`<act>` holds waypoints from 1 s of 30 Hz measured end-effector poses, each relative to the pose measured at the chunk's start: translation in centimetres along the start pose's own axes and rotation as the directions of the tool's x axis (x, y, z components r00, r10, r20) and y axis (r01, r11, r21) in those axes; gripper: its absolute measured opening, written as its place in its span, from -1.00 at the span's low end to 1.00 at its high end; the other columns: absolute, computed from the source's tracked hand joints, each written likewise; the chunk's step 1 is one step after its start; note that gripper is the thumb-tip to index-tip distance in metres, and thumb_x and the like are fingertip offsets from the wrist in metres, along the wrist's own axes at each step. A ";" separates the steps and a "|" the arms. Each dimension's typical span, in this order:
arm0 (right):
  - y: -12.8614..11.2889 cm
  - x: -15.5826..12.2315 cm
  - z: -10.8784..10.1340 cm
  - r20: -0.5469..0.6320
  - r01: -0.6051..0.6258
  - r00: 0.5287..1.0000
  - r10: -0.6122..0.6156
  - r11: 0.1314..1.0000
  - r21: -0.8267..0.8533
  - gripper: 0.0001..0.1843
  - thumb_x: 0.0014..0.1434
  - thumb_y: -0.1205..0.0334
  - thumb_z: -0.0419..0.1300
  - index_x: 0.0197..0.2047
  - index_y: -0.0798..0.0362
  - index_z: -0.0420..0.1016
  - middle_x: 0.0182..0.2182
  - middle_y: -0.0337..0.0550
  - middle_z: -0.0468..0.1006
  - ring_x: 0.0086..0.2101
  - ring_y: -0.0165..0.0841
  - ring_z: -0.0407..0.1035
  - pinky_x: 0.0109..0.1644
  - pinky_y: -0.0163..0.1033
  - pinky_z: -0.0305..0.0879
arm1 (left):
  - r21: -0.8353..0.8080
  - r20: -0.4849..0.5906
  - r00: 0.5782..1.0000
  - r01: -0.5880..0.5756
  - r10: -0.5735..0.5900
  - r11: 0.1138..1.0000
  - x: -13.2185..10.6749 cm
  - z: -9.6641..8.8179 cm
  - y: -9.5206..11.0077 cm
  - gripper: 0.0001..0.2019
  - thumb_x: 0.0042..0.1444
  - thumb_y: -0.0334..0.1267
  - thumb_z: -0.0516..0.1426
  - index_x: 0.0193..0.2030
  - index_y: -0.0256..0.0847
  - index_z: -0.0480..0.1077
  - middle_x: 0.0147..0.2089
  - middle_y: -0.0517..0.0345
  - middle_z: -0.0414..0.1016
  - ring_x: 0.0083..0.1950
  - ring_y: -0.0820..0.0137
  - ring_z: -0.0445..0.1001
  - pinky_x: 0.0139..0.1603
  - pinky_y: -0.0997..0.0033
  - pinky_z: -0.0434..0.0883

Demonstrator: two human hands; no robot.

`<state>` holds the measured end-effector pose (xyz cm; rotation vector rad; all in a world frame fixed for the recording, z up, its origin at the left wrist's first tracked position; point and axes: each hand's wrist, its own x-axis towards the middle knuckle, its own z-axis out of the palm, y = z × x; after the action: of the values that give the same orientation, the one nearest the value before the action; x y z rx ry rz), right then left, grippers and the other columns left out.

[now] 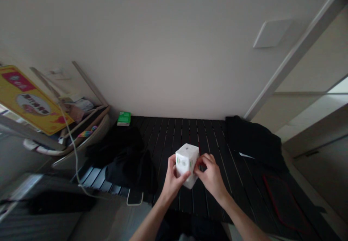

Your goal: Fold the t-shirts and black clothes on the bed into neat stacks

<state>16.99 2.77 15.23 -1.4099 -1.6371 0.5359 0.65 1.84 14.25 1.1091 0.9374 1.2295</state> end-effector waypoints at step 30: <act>0.5 0.4 -2.4 0.275 -0.366 0.924 0.265 0.823 0.435 -0.71 0.06 0.09 0.18 -0.15 -0.01 0.31 -0.12 -0.10 0.46 -0.23 -0.30 0.42 -0.18 -0.19 0.36 | -0.367 -0.101 0.959 0.213 -0.266 0.906 -1.6 -3.0 -1.9 -0.18 -0.16 -0.01 0.36 0.23 -0.15 0.15 0.03 -0.09 0.45 0.02 0.06 0.45 -0.01 0.13 0.39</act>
<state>19.26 2.73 16.18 -1.2770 -1.2903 1.2299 -1.97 0.69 11.72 0.6040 0.8916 1.2273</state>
